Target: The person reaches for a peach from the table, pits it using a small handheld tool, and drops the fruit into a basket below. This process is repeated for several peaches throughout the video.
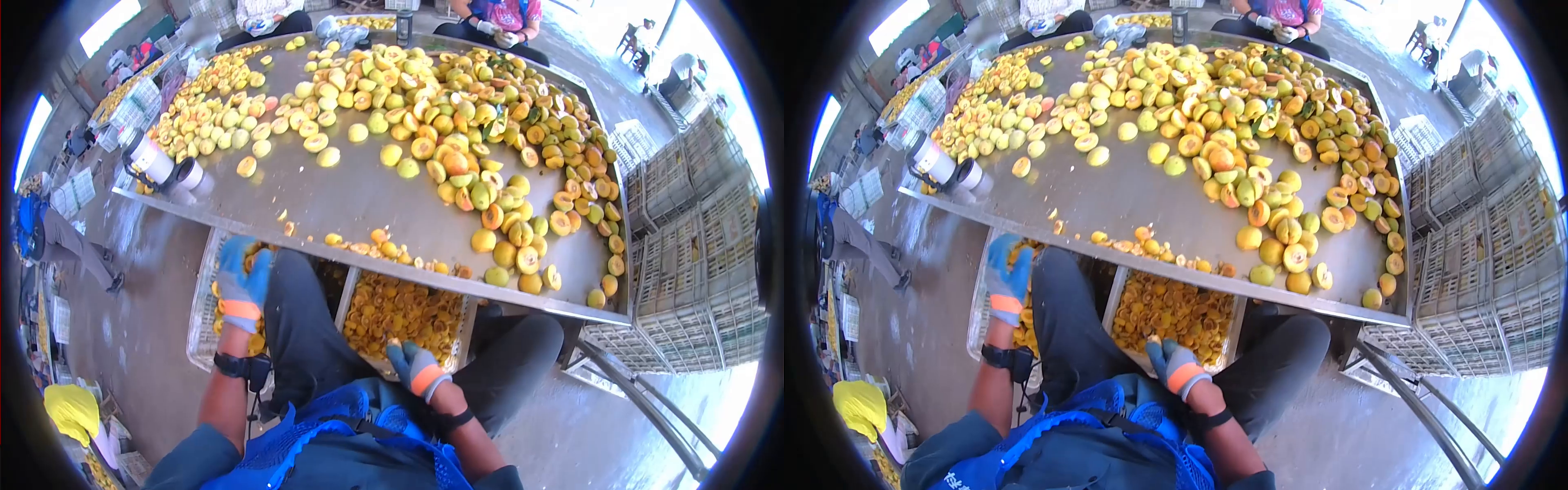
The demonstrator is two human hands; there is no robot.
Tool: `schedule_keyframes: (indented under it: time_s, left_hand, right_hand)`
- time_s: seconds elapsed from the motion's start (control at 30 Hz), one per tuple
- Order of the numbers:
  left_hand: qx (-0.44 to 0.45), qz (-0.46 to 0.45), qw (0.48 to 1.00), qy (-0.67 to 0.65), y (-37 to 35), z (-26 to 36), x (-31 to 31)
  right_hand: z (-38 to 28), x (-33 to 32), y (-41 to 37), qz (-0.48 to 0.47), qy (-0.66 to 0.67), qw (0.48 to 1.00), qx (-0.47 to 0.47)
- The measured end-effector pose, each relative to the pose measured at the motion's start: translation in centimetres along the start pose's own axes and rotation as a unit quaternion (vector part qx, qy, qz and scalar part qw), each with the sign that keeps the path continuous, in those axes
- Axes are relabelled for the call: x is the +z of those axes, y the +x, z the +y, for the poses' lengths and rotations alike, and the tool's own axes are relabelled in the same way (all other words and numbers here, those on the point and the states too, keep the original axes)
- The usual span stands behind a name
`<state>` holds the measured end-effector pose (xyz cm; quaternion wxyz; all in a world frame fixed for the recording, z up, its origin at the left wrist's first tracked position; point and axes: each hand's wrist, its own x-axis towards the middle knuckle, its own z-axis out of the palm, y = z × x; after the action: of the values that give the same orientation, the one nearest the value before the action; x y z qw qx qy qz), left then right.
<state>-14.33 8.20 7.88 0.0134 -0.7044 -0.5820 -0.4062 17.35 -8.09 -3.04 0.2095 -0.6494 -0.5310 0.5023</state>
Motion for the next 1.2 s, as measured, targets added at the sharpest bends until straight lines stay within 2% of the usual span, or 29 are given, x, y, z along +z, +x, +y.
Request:
schedule_keyframes:
  time_s: [0.07,0.13,0.17,0.2,0.27,0.37,0.47,0.53,0.63,0.67,0.73,0.77,0.87,0.9,0.97,1.0,1.03,1.07,1.13,1.2]
  left_hand:
    - [0.058,-0.062,0.993,-0.078,1.9,5.4,3.3]
    - [-0.026,-0.192,0.951,-0.241,2.9,10.4,8.0]
    - [-0.047,-0.235,0.919,-0.312,2.7,11.3,12.0]
    - [-0.066,-0.283,0.879,-0.379,2.6,11.8,17.2]
    - [-0.085,-0.329,0.871,-0.355,3.7,14.0,25.3]
    - [-0.172,-0.362,0.870,-0.288,4.3,17.1,33.4]
    - [-0.194,-0.327,0.895,-0.233,5.0,19.7,34.4]
    - [-0.141,-0.298,0.930,-0.161,5.1,20.7,33.6]
    - [-0.160,-0.291,0.918,-0.219,4.4,19.4,33.3]
    - [-0.246,-0.319,0.859,-0.317,4.5,18.7,32.8]
    - [-0.401,-0.356,0.687,-0.490,4.6,17.2,30.3]
    - [-0.446,-0.351,0.634,-0.525,4.3,16.8,28.8]
    - [-0.501,-0.276,0.506,-0.645,2.4,15.3,24.6]
    - [-0.454,-0.332,0.415,-0.715,1.5,14.1,22.4]
    - [-0.502,-0.221,0.413,-0.727,0.3,16.2,17.7]
    - [-0.458,-0.211,0.402,-0.764,-0.6,15.8,16.1]
    - [-0.459,-0.177,0.431,-0.756,-1.5,16.4,14.2]
    - [-0.418,-0.171,0.452,-0.769,-2.7,16.0,13.5]
    - [-0.456,-0.158,0.338,-0.808,-3.6,15.7,11.8]
    - [-0.421,-0.144,0.397,-0.803,-5.0,15.6,10.8]
  right_hand:
    - [-0.3,-0.3,0.0,0.036,0.020,0.999,-0.035]
    - [-0.1,-0.7,0.0,0.058,0.054,0.996,-0.036]
    - [-1.2,-1.8,-0.5,0.062,0.071,0.995,-0.012]
    - [1.5,-0.4,0.2,0.102,0.079,0.991,-0.035]
    - [3.1,-0.3,0.3,0.110,0.076,0.991,0.002]
    - [2.8,-1.8,-0.5,0.137,0.111,0.984,-0.002]
    - [3.2,-2.1,-0.3,0.144,0.109,0.984,0.000]
    - [3.4,-1.8,-0.1,0.143,0.093,0.985,-0.010]
    - [3.2,-1.3,0.5,0.152,0.124,0.980,-0.034]
    - [3.1,-1.4,0.6,0.152,0.137,0.978,-0.040]
    - [2.5,-1.8,0.8,0.175,0.176,0.968,-0.044]
    - [2.3,-1.9,0.7,0.185,0.195,0.962,-0.046]
    - [3.9,-0.1,1.1,0.200,0.284,0.938,-0.021]
    - [4.2,-0.1,1.7,0.181,0.360,0.915,-0.001]
    - [2.8,-1.2,1.0,0.146,0.417,0.897,-0.009]
    - [1.2,-2.2,0.5,0.140,0.387,0.910,-0.046]
    - [-0.4,-3.1,0.1,0.135,0.357,0.921,-0.082]
    - [-2.7,-4.4,0.1,0.137,0.309,0.933,-0.124]
    - [-7.2,-5.5,-0.8,0.156,0.236,0.947,-0.155]
    - [-10.3,-5.8,-1.0,0.167,0.150,0.955,-0.197]
